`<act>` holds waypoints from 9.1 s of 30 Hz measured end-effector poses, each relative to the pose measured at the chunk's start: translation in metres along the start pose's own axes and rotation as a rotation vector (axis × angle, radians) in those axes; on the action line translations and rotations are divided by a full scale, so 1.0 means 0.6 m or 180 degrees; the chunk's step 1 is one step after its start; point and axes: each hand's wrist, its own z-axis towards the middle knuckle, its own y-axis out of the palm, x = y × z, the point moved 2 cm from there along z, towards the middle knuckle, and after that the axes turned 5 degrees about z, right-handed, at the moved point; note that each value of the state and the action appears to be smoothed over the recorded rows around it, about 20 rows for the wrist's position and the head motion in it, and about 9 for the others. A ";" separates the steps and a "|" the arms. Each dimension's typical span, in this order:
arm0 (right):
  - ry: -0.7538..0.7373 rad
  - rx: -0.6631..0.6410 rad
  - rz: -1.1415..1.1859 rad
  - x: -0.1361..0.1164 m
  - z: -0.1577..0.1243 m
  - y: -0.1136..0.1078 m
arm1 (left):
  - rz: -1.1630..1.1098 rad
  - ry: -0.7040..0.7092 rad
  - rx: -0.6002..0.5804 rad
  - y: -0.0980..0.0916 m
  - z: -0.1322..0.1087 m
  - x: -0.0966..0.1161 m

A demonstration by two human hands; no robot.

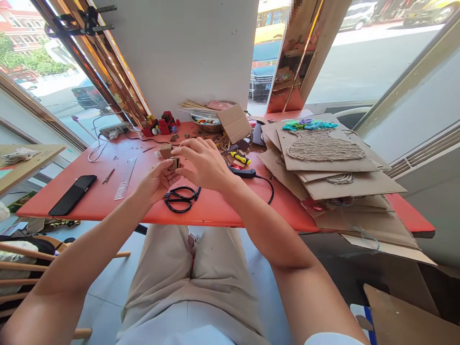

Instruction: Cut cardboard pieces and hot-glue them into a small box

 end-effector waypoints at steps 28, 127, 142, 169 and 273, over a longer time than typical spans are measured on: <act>0.0177 -0.0631 -0.0894 -0.013 0.007 0.041 | 0.0931 0.0504 -0.0221 -0.001 0.032 0.003; 0.0763 -0.0937 0.1393 0.000 -0.009 0.001 | 0.1157 0.0218 -0.1929 -0.030 0.056 0.000; 0.0682 -0.0889 0.1326 -0.002 -0.007 0.001 | 0.1399 0.0215 -0.2322 -0.028 0.059 -0.002; 0.0997 -0.0410 0.1538 0.007 -0.012 0.005 | 0.1353 0.0498 -0.2139 -0.034 0.059 -0.003; 0.0674 -0.0587 0.1205 0.025 -0.005 -0.001 | 0.0279 -0.0558 -0.2192 -0.046 0.078 -0.025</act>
